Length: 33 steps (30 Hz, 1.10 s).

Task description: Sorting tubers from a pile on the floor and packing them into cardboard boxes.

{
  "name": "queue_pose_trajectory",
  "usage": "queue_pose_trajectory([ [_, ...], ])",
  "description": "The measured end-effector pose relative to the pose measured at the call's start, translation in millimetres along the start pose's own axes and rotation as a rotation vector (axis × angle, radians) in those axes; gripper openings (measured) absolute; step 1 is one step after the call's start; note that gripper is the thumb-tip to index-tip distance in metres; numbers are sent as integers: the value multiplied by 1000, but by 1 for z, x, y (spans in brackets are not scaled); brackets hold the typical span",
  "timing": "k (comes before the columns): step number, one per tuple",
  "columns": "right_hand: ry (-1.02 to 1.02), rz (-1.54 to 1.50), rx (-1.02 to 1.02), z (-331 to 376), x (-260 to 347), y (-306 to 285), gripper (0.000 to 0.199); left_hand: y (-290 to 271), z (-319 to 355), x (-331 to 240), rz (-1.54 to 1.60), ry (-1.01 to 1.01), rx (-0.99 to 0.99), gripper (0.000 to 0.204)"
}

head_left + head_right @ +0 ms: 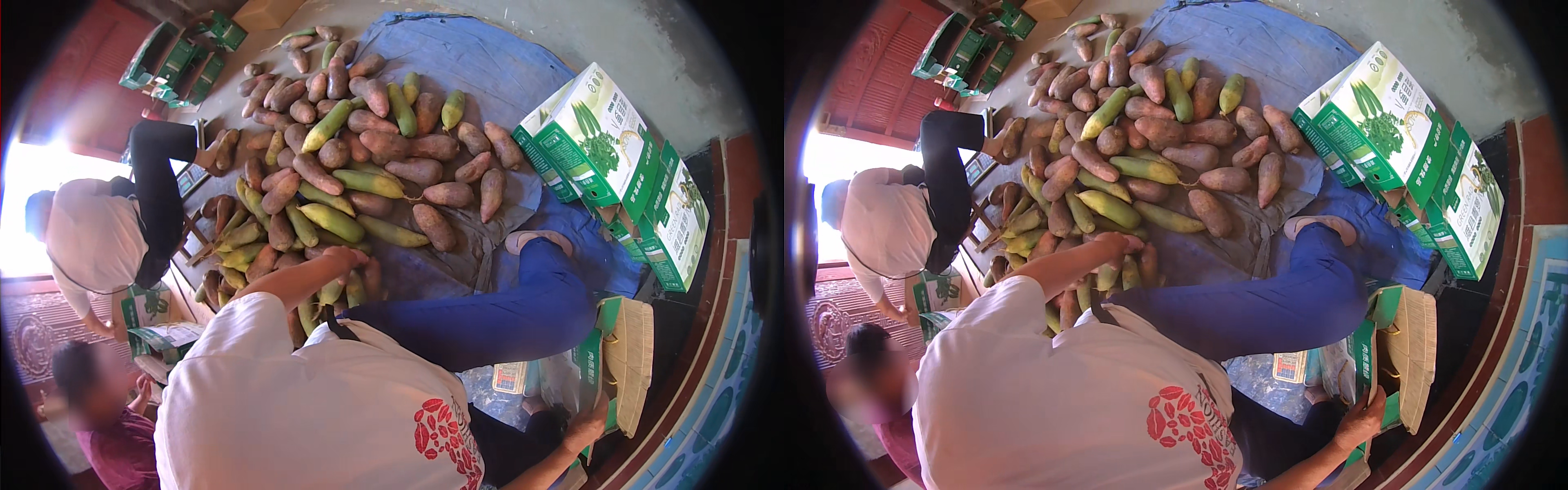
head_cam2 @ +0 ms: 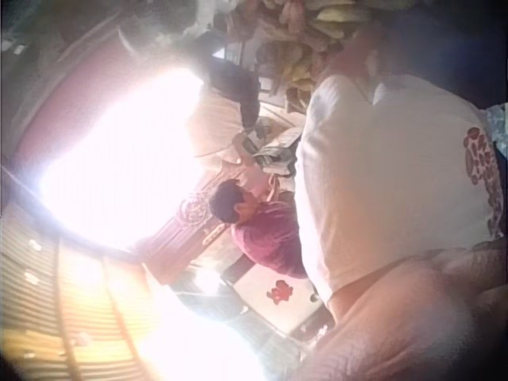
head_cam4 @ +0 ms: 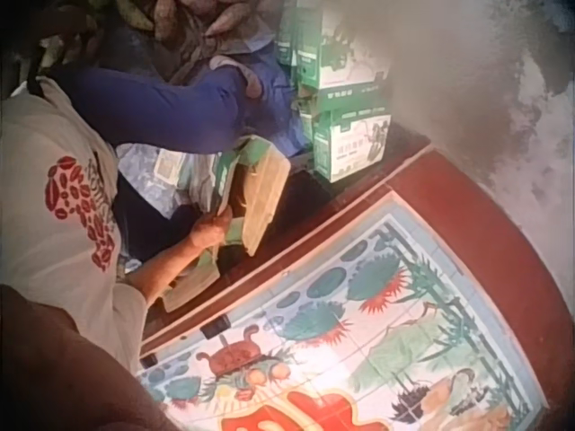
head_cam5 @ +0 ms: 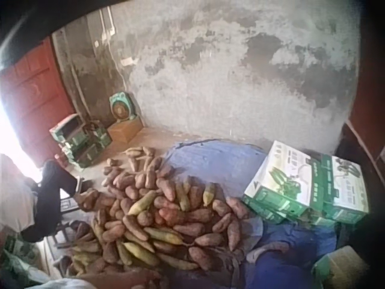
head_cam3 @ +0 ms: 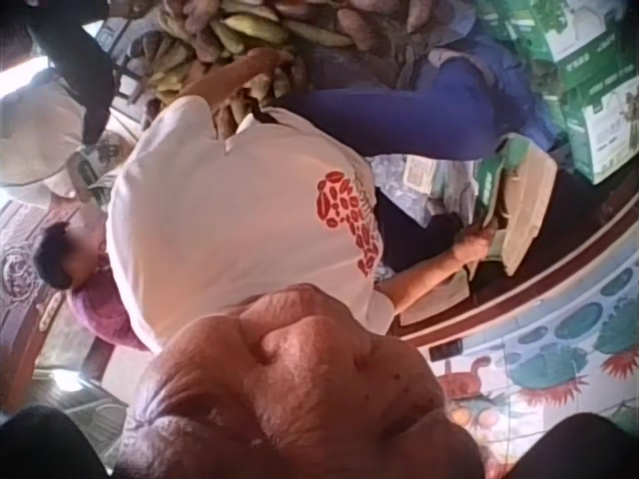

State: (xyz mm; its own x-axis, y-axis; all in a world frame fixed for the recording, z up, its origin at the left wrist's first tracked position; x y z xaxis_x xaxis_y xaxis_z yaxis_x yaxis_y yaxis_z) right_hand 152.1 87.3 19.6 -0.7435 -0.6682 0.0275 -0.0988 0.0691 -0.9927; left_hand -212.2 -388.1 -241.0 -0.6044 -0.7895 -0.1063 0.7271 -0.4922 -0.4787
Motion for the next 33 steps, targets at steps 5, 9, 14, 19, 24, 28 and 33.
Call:
queue_pose_trajectory([
  [5, 21, -47, 5, -1, 4, -7, 23, -74, 15, 36, 115, -183, -258, 59],
  [9, 3, -75, 3, 0, 4, -6, 22, -128, 28, 40, 156, -114, -459, 57],
  [14, -9, -73, -5, 3, 5, -5, 21, -149, 30, 45, 263, -169, -583, 60],
  [19, 3, -75, 4, 1, 10, -5, 21, -127, 16, 50, 338, -335, -563, 62],
  [24, 8, -53, -12, 3, 6, -7, 23, -121, 12, 52, 334, -361, -514, 63],
  [28, -4, -49, -10, 3, 3, -2, 23, -130, 20, 32, 174, -268, -442, 61],
  [33, -16, -54, -42, 3, 4, -3, 25, -139, 16, 15, 101, -255, -445, 52],
])
Point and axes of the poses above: each hand's wrist, its own z-axis away from the middle knuckle, its own y-axis out of the palm, x = y × z, the point moved 9 cm from there along -z, towards the middle knuckle, and after that the axes turned 3 degrees about z, right-handed, at the moved point
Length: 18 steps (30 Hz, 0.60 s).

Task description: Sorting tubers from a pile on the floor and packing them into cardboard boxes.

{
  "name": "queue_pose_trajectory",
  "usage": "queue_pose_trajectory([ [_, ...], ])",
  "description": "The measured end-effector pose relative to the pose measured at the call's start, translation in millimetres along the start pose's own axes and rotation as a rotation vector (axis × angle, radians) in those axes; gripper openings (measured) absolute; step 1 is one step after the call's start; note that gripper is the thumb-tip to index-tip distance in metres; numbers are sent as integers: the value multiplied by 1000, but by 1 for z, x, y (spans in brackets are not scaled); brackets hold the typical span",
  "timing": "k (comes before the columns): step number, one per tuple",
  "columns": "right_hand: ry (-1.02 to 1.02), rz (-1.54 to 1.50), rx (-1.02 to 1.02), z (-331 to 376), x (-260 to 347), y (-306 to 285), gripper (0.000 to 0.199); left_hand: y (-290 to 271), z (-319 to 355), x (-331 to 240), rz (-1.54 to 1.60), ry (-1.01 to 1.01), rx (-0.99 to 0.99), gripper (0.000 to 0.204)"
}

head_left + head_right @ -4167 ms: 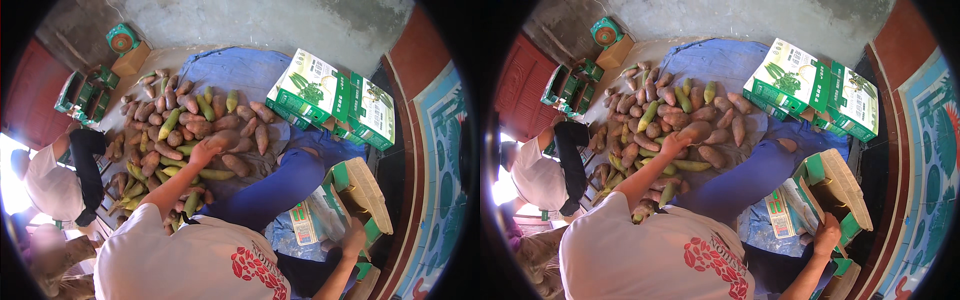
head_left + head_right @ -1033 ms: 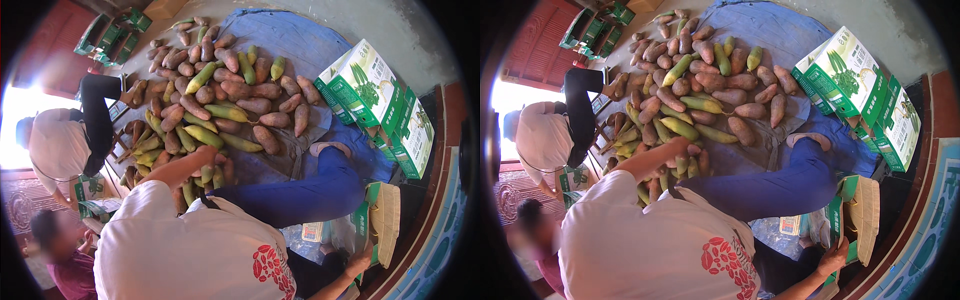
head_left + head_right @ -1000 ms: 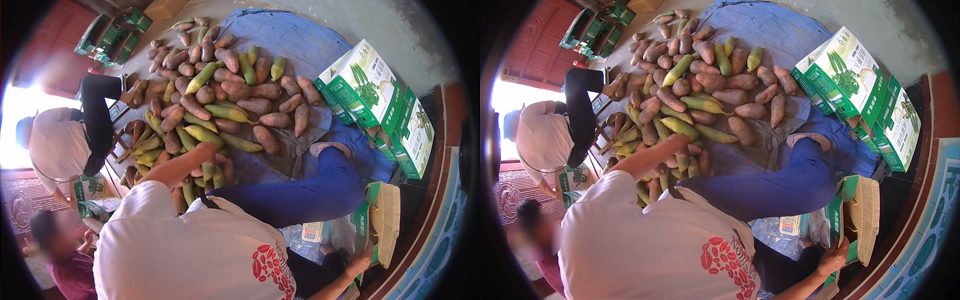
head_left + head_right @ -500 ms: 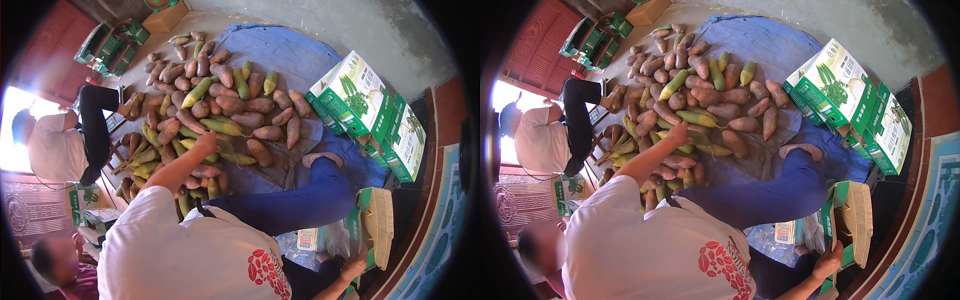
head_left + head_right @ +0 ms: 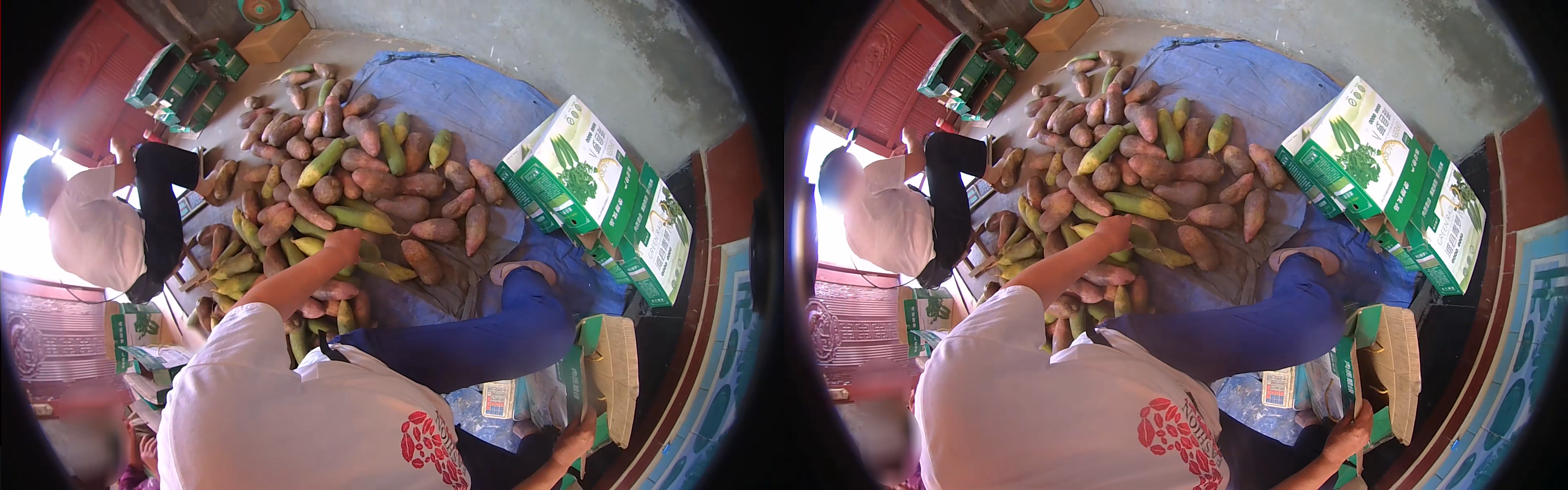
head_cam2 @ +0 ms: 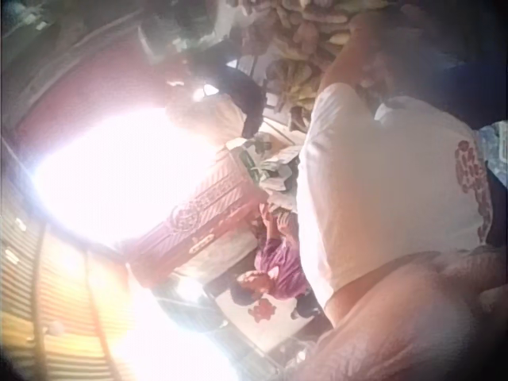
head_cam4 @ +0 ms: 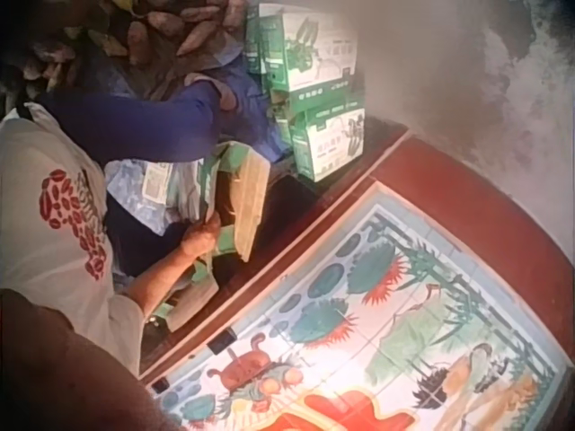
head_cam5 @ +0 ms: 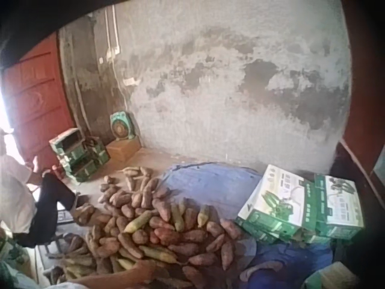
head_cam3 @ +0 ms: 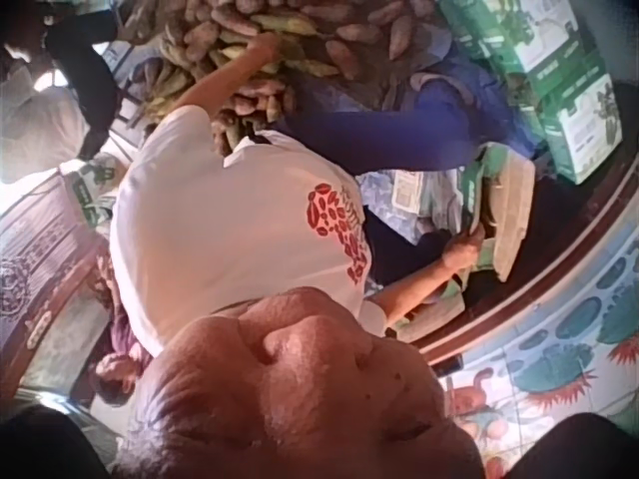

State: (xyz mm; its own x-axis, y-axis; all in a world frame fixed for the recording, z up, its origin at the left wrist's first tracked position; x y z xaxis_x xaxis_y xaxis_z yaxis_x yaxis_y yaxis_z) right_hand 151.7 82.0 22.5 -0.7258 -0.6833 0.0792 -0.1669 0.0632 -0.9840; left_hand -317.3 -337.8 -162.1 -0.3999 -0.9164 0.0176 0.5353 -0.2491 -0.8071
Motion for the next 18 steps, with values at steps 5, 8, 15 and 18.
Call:
queue_pose_trajectory([
  [5, -6, 11, -18, 1, 4, -3, 25, 1, 10, -17, -17, 21, -111, 39],
  [8, 35, -42, 13, -3, 14, -9, 22, -5, 16, -26, -23, 18, -108, 37],
  [15, -9, -39, 6, 2, 27, -16, 27, -76, 44, -38, 158, -29, -101, 57],
  [18, -11, -32, 26, 3, 34, -28, 26, -109, 30, -53, 436, 218, -397, 63],
])
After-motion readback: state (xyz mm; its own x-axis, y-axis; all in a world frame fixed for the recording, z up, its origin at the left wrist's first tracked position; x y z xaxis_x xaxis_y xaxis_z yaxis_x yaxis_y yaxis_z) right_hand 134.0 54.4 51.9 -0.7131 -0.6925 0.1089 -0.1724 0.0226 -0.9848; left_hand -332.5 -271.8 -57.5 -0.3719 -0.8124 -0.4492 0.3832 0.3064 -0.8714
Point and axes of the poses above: each hand's wrist, its own z-axis away from the middle knuckle, its own y-axis out of the palm, x = y × z, the point moved 9 cm from there along -z, towards the middle knuckle, and after that the axes turned 3 degrees about z, right-handed, at the moved point
